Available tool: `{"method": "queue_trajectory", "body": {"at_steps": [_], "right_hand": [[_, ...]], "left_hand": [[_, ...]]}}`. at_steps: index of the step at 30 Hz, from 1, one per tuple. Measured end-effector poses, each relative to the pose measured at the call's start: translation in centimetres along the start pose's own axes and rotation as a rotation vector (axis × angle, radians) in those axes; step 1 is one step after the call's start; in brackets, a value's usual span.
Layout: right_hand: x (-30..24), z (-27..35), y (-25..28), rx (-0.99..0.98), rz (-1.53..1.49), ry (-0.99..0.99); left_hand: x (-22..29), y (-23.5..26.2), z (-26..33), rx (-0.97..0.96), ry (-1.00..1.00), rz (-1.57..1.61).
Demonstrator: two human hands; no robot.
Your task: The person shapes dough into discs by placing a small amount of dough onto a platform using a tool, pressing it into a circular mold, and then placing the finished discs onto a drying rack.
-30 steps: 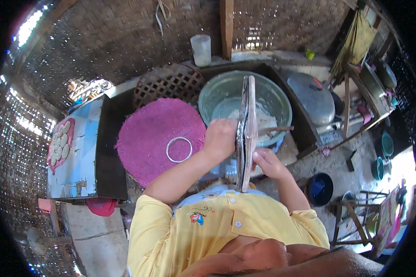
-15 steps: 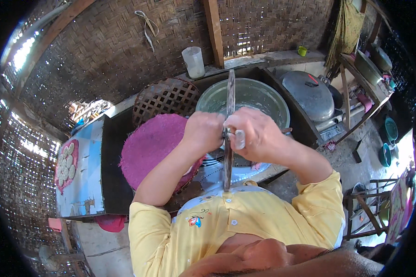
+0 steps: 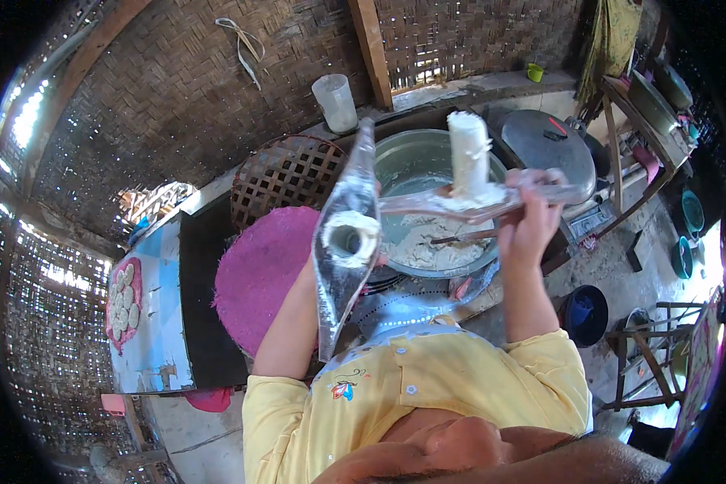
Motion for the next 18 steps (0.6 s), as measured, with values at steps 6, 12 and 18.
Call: {"method": "queue_trajectory", "body": {"at_steps": [6, 12, 18], "right_hand": [[8.1, 5.4, -1.4, -0.104, -0.286, -0.489], [8.6, 6.9, -3.2, -0.202, -0.435, -0.479], [11.6, 7.4, -3.7, -1.063, 0.329, -0.292]], "left_hand": [[6.0, -1.3, 3.5, -0.077, -0.844, -0.253], [4.8, -1.3, 2.9, -0.048, -0.864, -0.115], [5.2, 1.4, 4.5, -0.001, -0.851, -0.178]]}}
Point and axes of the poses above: each hand's wrist, its own z-axis away from the middle knuckle, its own y-axis out of the back of the hand, x = y × z, the point moved 10 cm from there along -z, towards the middle knuckle, and after that the axes turned 9 degrees about y, right-handed, at the moved point
